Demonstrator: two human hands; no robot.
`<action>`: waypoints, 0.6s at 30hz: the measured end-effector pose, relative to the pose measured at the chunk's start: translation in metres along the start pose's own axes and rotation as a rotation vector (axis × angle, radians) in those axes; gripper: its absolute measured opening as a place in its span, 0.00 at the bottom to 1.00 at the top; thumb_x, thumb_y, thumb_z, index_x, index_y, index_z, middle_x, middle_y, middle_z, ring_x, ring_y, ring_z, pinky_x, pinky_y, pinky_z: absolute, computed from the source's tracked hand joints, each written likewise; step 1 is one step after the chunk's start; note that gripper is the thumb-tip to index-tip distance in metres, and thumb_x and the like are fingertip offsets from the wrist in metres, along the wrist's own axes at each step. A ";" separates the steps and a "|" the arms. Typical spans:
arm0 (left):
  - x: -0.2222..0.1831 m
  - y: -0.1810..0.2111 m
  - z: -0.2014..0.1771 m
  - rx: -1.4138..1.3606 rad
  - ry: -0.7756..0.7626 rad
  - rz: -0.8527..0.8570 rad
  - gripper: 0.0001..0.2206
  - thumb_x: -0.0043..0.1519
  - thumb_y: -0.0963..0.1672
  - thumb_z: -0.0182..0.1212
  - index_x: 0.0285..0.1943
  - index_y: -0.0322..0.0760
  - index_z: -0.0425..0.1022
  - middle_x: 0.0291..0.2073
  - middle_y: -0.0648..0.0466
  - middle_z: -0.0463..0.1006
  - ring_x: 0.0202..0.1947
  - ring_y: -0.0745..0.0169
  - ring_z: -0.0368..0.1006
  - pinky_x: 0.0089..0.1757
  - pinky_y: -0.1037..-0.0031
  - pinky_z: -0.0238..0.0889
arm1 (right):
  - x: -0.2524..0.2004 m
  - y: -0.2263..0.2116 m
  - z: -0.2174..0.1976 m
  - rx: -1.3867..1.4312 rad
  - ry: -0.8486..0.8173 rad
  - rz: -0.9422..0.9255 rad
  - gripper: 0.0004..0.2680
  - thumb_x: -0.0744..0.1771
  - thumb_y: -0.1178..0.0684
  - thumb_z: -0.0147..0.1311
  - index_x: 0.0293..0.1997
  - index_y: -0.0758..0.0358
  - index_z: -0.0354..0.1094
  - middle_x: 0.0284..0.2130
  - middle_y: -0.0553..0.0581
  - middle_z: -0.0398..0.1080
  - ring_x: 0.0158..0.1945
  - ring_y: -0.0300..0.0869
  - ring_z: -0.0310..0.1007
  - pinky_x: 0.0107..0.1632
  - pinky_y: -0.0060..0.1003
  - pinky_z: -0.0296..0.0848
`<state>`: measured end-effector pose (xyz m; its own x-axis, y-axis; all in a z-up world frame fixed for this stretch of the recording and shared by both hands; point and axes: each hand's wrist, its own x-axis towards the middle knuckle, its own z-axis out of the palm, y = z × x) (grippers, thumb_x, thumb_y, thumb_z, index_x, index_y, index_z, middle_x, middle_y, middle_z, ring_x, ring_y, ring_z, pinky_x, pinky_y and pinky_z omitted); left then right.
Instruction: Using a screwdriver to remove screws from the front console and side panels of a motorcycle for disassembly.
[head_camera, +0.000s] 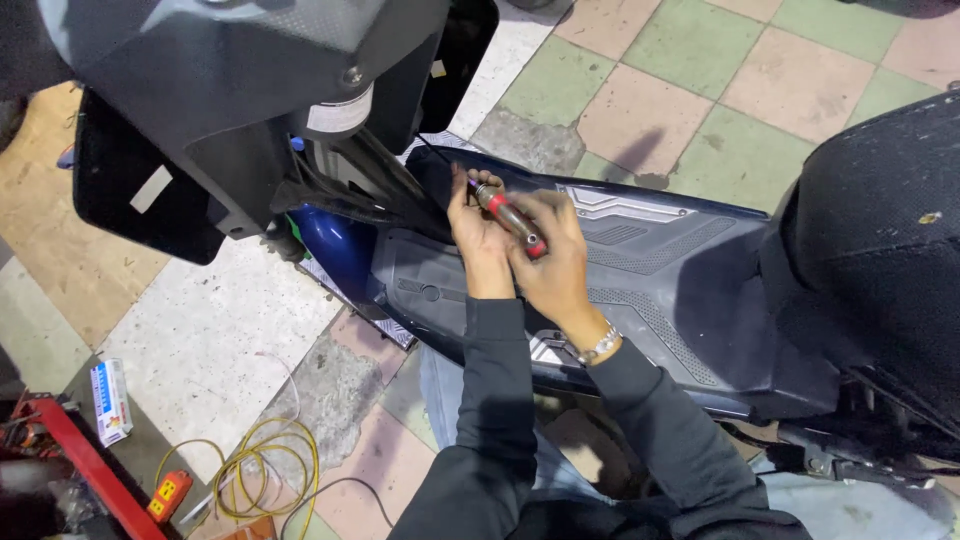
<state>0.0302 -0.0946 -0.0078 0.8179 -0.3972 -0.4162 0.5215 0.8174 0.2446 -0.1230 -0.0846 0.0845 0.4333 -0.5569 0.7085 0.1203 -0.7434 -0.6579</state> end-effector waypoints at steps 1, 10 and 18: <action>0.018 -0.003 -0.013 -0.027 -0.013 0.032 0.08 0.62 0.42 0.69 0.37 0.29 0.76 0.30 0.51 0.77 0.33 0.62 0.76 0.38 0.79 0.73 | 0.002 -0.006 -0.005 0.109 -0.080 0.250 0.15 0.63 0.60 0.61 0.56 0.57 0.71 0.46 0.66 0.69 0.51 0.63 0.71 0.51 0.52 0.72; 0.006 -0.005 -0.011 0.021 -0.032 0.086 0.08 0.61 0.43 0.70 0.45 0.34 0.80 0.35 0.49 0.82 0.36 0.60 0.79 0.40 0.74 0.76 | -0.009 0.016 0.007 0.002 -0.048 0.319 0.08 0.63 0.64 0.54 0.42 0.60 0.76 0.38 0.64 0.73 0.42 0.63 0.76 0.44 0.48 0.74; 0.027 -0.006 -0.026 0.082 -0.074 0.076 0.09 0.61 0.42 0.70 0.48 0.35 0.80 0.34 0.49 0.81 0.34 0.63 0.77 0.37 0.78 0.73 | 0.007 0.000 -0.006 0.114 -0.071 0.295 0.14 0.61 0.62 0.66 0.50 0.56 0.75 0.44 0.61 0.71 0.51 0.63 0.74 0.54 0.52 0.71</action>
<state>0.0430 -0.0998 -0.0430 0.8698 -0.3680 -0.3286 0.4733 0.8106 0.3450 -0.1253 -0.0904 0.0906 0.5254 -0.7120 0.4657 0.0777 -0.5050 -0.8596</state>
